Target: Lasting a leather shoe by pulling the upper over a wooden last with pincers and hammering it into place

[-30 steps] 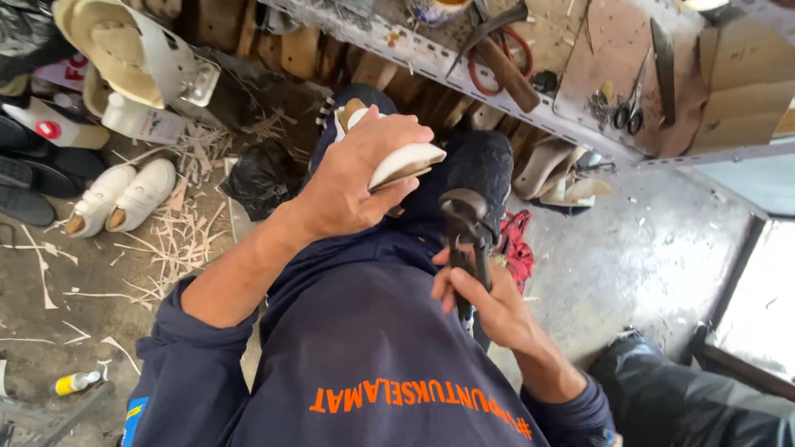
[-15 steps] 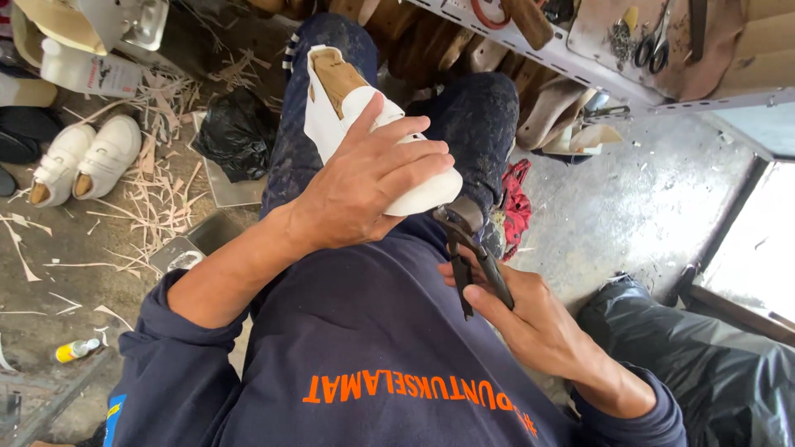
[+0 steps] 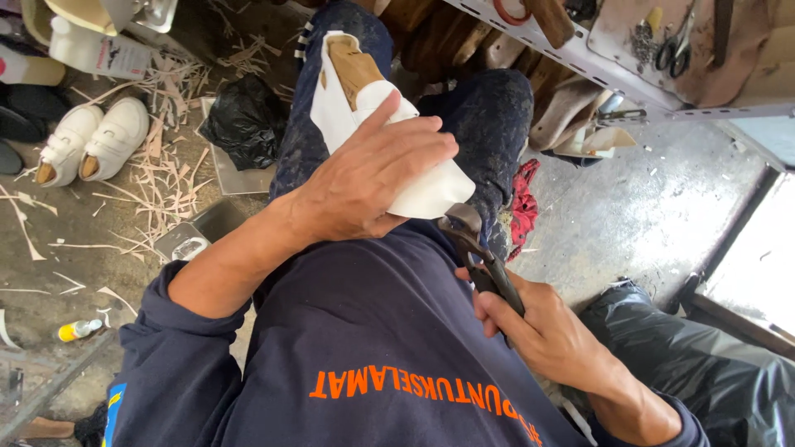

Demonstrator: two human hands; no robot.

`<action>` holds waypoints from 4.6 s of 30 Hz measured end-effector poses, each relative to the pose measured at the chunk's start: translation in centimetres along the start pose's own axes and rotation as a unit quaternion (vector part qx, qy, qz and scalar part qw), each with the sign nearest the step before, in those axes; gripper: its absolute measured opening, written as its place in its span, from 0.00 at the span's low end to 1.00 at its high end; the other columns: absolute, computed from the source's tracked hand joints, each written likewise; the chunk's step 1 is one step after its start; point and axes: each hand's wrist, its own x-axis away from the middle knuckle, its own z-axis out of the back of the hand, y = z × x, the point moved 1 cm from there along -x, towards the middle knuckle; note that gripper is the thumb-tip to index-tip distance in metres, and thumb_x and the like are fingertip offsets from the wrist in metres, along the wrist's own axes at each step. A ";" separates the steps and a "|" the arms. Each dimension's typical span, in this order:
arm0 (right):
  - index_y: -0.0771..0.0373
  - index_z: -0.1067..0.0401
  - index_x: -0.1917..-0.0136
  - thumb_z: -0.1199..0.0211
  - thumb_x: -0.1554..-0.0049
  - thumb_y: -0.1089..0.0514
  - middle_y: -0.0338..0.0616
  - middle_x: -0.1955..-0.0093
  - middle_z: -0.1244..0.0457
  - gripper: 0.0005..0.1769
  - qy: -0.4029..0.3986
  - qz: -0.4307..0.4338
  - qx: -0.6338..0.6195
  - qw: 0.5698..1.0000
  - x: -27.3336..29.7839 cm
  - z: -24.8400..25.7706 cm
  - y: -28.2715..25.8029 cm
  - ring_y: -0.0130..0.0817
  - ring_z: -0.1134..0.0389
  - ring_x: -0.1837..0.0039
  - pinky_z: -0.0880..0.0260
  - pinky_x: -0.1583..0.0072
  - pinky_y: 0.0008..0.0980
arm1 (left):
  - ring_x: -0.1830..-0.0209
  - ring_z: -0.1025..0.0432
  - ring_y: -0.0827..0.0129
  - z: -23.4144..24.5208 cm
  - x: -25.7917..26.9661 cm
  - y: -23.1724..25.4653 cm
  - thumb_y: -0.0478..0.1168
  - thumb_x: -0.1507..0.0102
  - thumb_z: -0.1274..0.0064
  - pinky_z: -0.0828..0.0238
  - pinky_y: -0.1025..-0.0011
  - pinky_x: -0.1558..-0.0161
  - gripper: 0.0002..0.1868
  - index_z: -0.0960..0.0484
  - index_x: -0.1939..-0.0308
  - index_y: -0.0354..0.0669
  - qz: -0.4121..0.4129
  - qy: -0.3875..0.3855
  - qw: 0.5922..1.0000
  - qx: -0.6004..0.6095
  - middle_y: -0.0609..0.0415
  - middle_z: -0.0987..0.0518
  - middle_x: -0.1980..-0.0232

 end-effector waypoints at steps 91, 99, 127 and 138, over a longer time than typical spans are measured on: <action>0.60 0.28 0.33 0.50 0.33 0.52 0.33 0.64 0.31 0.20 0.269 0.228 0.118 0.928 -11.7 -1.4 -7.4 0.23 0.26 0.64 0.26 0.55 0.24 | 0.46 0.28 0.66 6.3 -2.7 -4.6 0.32 0.39 0.47 0.34 0.73 0.53 0.33 0.33 0.29 0.53 0.192 0.153 0.940 0.239 0.54 0.26 0.31; 0.59 0.23 0.38 0.48 0.32 0.57 0.44 0.68 0.29 0.15 0.300 0.268 0.061 0.914 -11.8 -1.9 -6.5 0.41 0.25 0.65 0.26 0.61 0.34 | 0.31 0.28 0.53 5.0 -2.6 -5.1 0.27 0.41 0.46 0.33 0.51 0.33 0.34 0.26 0.30 0.50 0.122 0.239 0.926 0.265 0.47 0.23 0.34; 0.62 0.26 0.54 0.53 0.32 0.56 0.39 0.50 0.29 0.16 0.040 0.243 0.086 0.965 -10.1 -0.4 -4.8 0.31 0.31 0.30 0.36 0.37 0.31 | 0.64 0.19 0.69 5.8 -2.1 -0.5 0.49 0.30 0.49 0.25 0.80 0.68 0.20 0.25 0.37 0.45 0.228 0.231 0.916 0.234 0.43 0.19 0.40; 0.75 0.35 0.32 0.41 0.37 0.52 0.45 0.62 0.38 0.28 0.179 0.102 -0.349 0.914 -10.7 -0.6 9.8 0.36 0.32 0.60 0.30 0.54 0.30 | 0.28 0.28 0.44 2.0 1.8 2.7 0.50 0.31 0.37 0.31 0.49 0.24 0.34 0.34 0.31 0.33 0.068 0.190 0.977 0.070 0.41 0.24 0.32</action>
